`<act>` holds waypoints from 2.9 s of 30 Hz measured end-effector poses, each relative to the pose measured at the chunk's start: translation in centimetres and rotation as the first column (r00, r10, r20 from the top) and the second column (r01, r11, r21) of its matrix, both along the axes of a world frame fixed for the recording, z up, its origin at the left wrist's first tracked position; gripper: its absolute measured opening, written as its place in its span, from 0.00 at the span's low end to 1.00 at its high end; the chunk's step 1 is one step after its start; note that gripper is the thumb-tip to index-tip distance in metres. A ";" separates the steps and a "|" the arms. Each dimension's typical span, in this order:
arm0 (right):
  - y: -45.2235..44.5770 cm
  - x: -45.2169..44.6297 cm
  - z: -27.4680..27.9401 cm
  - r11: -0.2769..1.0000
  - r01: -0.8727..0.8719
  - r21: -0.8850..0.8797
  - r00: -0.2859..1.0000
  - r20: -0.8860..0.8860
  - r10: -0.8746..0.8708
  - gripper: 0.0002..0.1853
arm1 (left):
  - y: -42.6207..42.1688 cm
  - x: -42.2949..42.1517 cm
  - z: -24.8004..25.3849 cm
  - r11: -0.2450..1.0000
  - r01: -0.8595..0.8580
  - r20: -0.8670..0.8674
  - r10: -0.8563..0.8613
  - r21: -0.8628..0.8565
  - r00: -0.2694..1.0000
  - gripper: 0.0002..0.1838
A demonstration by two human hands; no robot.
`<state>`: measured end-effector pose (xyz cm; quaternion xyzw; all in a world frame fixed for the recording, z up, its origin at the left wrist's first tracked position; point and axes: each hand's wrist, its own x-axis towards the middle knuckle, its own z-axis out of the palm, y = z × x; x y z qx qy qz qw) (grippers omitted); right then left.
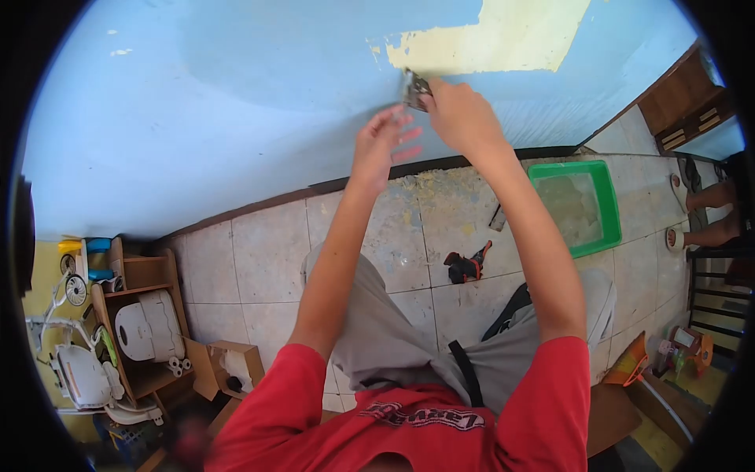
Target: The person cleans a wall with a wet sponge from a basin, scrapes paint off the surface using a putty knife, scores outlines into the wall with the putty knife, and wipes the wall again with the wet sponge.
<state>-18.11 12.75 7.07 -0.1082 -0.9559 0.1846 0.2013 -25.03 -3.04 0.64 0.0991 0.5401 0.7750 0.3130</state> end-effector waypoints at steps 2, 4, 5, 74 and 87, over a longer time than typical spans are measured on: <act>0.1 0.2 1.5 0.958 0.080 0.276 0.997 -0.002 -0.082 0.14 | -2.2 0.5 -3.0 0.844 -0.045 -0.463 -0.247 -0.534 0.851 0.20; 0.4 -0.1 3.1 0.955 0.062 0.289 0.997 0.024 -0.072 0.13 | -3.7 0.7 -5.7 0.374 -0.261 -0.455 -0.686 -0.890 0.567 0.23; 0.4 0.0 3.8 0.956 0.073 0.285 0.997 0.008 -0.079 0.13 | -3.8 0.9 -5.9 0.080 -0.265 -0.227 -0.775 -0.961 0.590 0.24; 2.2 5.7 -10.4 0.954 0.140 -0.265 0.788 0.613 0.055 0.16 | -12.8 -11.3 19.1 0.776 -0.582 -0.802 -0.178 0.242 -0.570 0.08; 2.0 -0.4 3.4 0.898 -0.007 0.440 0.999 0.040 -0.012 0.15 | -12.4 -19.4 18.9 0.769 -0.330 -0.380 -0.123 0.547 -0.917 0.11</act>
